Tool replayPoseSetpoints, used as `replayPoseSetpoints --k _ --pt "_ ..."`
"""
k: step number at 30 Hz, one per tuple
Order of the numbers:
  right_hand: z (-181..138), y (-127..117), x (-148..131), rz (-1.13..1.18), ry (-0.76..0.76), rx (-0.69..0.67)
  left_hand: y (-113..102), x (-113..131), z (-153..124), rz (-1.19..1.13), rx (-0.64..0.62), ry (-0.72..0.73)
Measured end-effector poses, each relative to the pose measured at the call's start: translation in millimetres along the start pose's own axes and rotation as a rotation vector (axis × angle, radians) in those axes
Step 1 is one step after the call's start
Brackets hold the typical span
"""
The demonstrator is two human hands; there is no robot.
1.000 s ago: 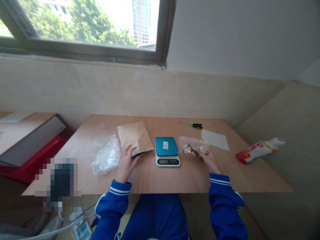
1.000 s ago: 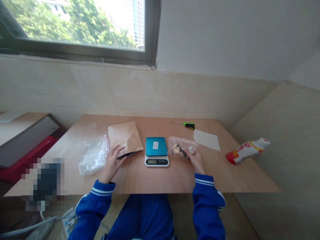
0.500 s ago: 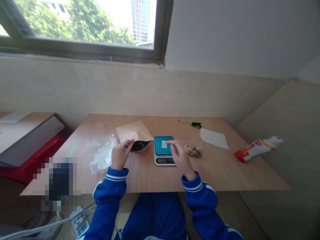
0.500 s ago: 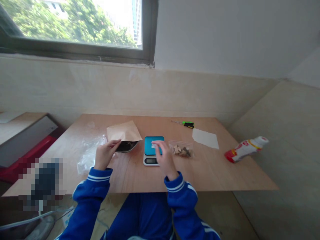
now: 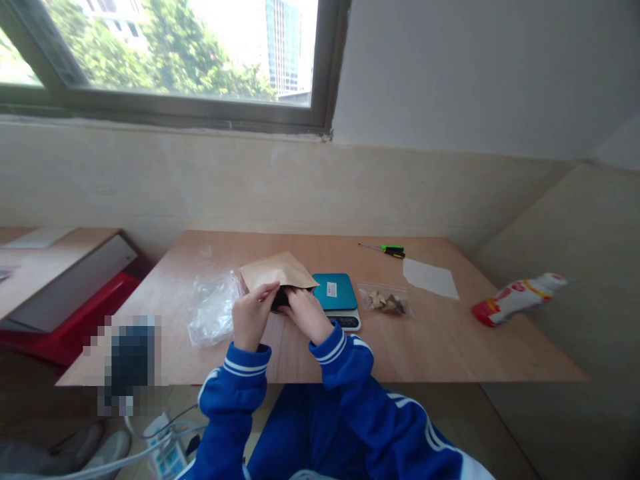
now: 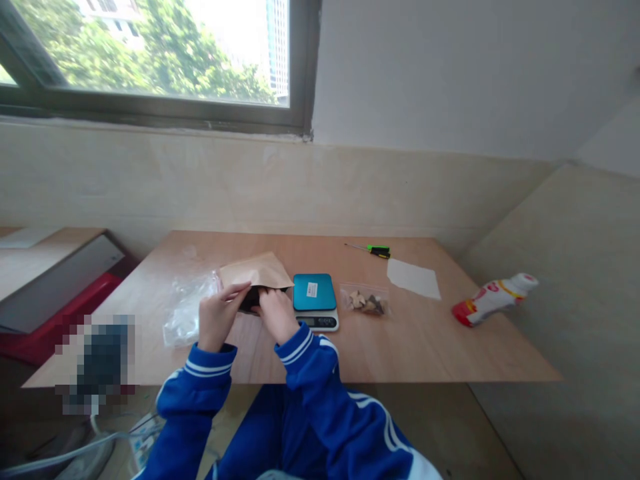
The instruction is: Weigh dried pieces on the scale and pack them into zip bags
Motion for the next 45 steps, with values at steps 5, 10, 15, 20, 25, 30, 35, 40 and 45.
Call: replayPoseSetpoints --k 5,10,15,20,25,30,35,40,45 --pt "-6 1 2 0.054 0.057 0.021 1 3 -4 -0.042 0.014 0.008" --pt "-10 4 9 0.353 0.001 0.1 -1 5 -3 -0.051 0.021 -0.008" --pt "-12 6 18 0.627 -0.058 0.196 -1 6 -2 -0.028 0.026 -0.03" --pt "-16 8 24 0.917 0.055 0.209 -3 8 1 -0.013 0.025 -0.035" --pt "-24 3 33 1.218 0.2 0.043 -5 8 3 -0.016 0.029 -0.059" --pt "-33 -7 78 1.367 0.328 0.099 -5 4 3 -0.027 0.054 -0.078" --pt "-17 -2 138 1.205 0.435 0.342 -6 4 0 -0.03 0.039 -0.089" --pt "20 15 157 0.944 0.42 0.386 -8 5 -3 -0.024 0.033 -0.094" --pt "29 17 155 0.809 0.349 0.383 -10 3 -2 -0.02 0.048 -0.08"
Point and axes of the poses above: each hand's wrist, its own z-axis towards the middle knuckle, its own y-axis out of the palm, x = y × z, the point moved 1 cm from there along z, towards the middle knuckle, and after that the axes turned 14 degrees about y, right-handed, at the moved point
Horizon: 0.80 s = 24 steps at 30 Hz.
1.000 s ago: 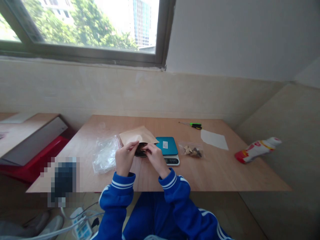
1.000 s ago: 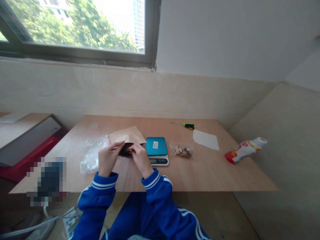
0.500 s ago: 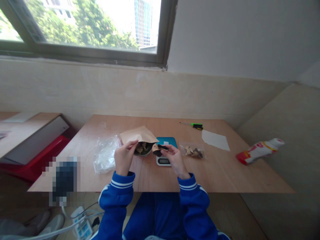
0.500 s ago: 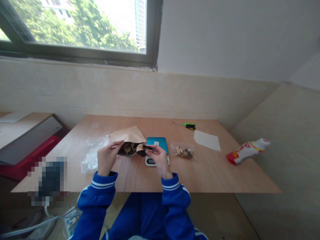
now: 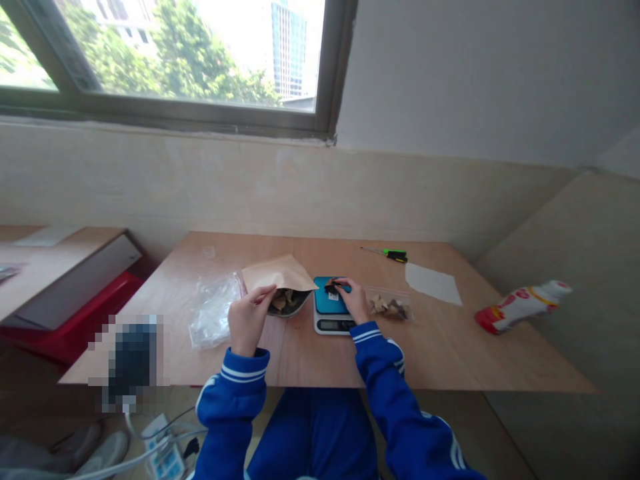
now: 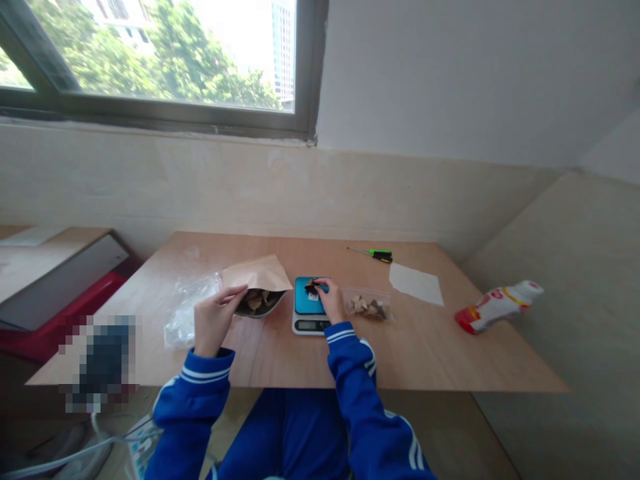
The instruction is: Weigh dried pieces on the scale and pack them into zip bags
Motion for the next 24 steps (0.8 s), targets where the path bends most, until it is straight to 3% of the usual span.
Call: replayPoseSetpoints --k 8,14,24 --pt "-17 -24 19 -0.098 -0.019 0.15 1 1 -1 0.013 0.005 -0.001" --pt "-22 -29 13 -0.19 -0.148 0.236 0 3 -1 0.013 0.016 0.0" --pt "-51 -38 28 -0.283 -0.245 0.128 1 1 -2 0.002 0.011 -0.01"
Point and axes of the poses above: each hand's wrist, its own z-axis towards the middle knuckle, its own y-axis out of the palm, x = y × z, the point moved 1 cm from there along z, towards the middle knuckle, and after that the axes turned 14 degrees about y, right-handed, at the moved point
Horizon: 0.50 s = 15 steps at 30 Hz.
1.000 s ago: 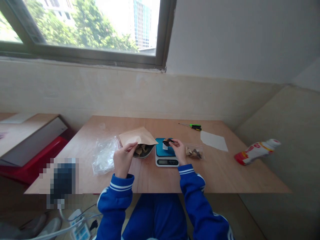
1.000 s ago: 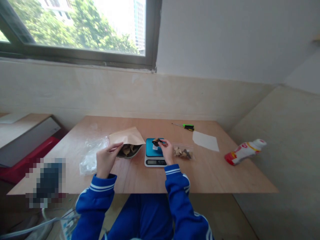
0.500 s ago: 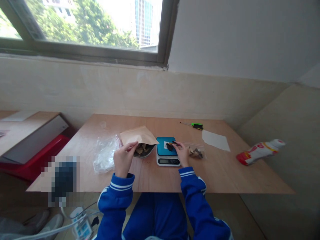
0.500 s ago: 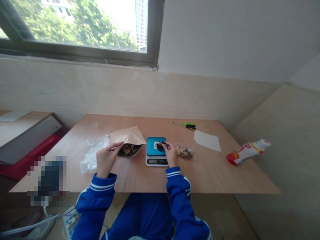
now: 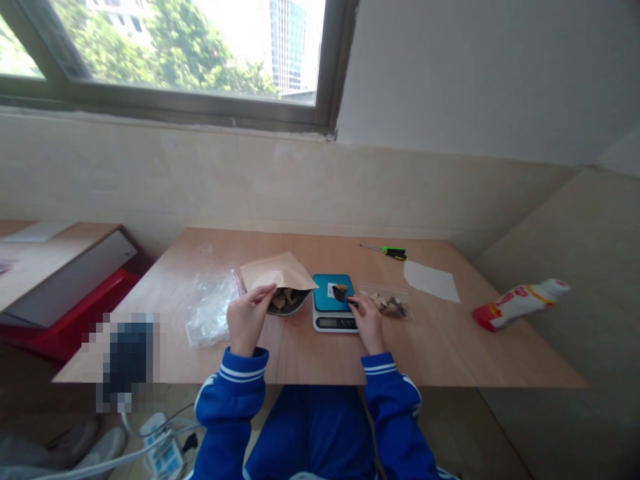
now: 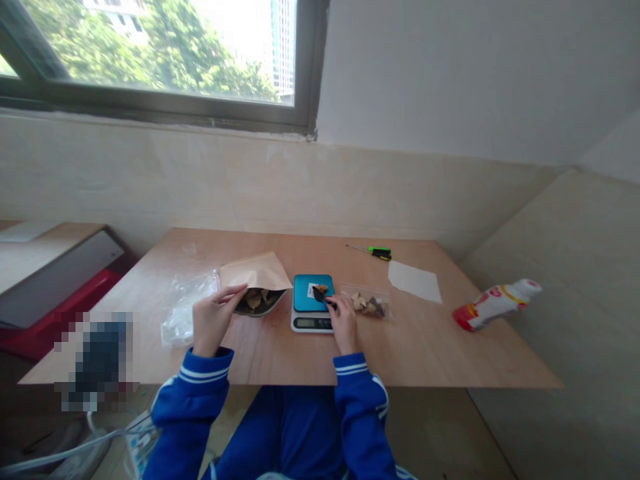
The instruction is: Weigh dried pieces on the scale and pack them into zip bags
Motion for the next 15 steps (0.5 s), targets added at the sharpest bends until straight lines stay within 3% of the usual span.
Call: replayPoseSetpoints --k 11,15 --pt "4 23 16 -0.074 -0.008 -0.155 0 -1 0 0.001 -0.012 -0.022" --pt "1 21 11 -0.129 -0.018 -0.14 0 0 0 -0.005 -0.013 -0.023"
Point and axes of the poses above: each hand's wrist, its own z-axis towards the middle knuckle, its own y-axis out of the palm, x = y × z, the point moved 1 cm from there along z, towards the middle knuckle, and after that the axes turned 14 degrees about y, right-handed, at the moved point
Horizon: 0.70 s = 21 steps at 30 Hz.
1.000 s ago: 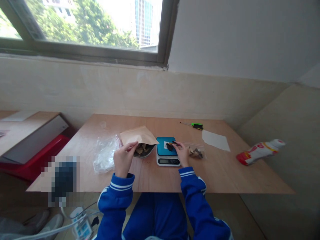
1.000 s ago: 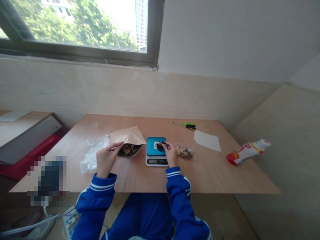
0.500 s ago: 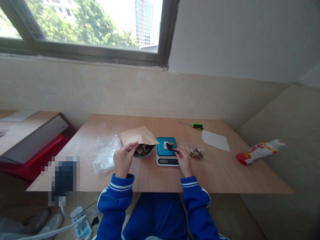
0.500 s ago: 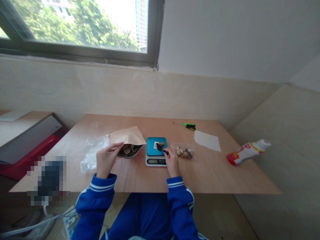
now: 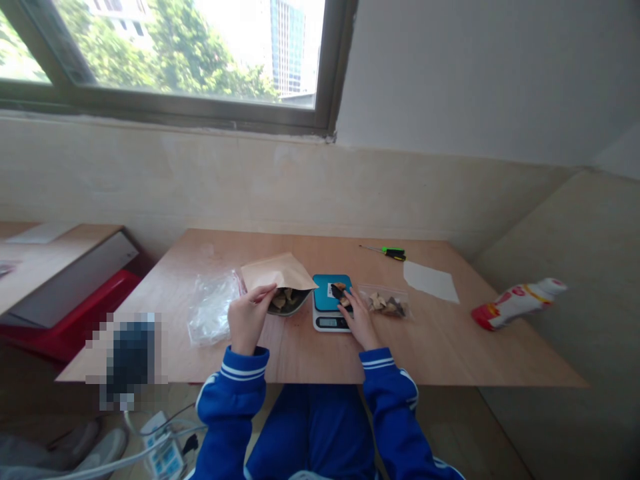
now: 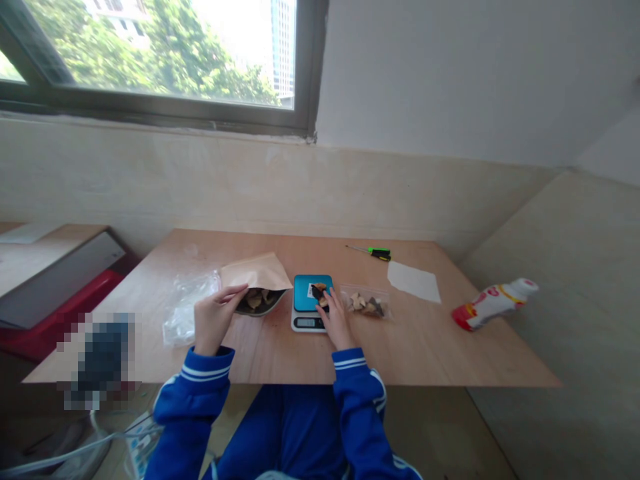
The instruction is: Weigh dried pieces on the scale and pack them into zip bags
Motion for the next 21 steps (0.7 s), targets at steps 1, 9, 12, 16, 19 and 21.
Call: replayPoseSetpoints --k 1,9,12,16,19,21 --pt "-1 -3 -4 -0.013 -0.003 0.023 0 0 0 0.0 0.001 -0.001" --pt "-34 -39 -112 0.213 -0.14 -0.075 5 -1 -2 -0.028 -0.007 -0.013" --pt "-51 -30 -152 0.264 -0.27 -0.286 7 0 -4 -0.024 -0.01 -0.006" --pt "-54 4 -172 0.07 -0.249 -0.289 7 -1 -8 -0.045 -0.021 -0.003" --pt "-47 30 -177 -0.197 -0.119 -0.229 8 -3 -12 -0.071 -0.035 -0.021" --pt "-43 44 -181 -0.328 -0.036 -0.216 9 -3 -15 -0.086 -0.041 -0.025"
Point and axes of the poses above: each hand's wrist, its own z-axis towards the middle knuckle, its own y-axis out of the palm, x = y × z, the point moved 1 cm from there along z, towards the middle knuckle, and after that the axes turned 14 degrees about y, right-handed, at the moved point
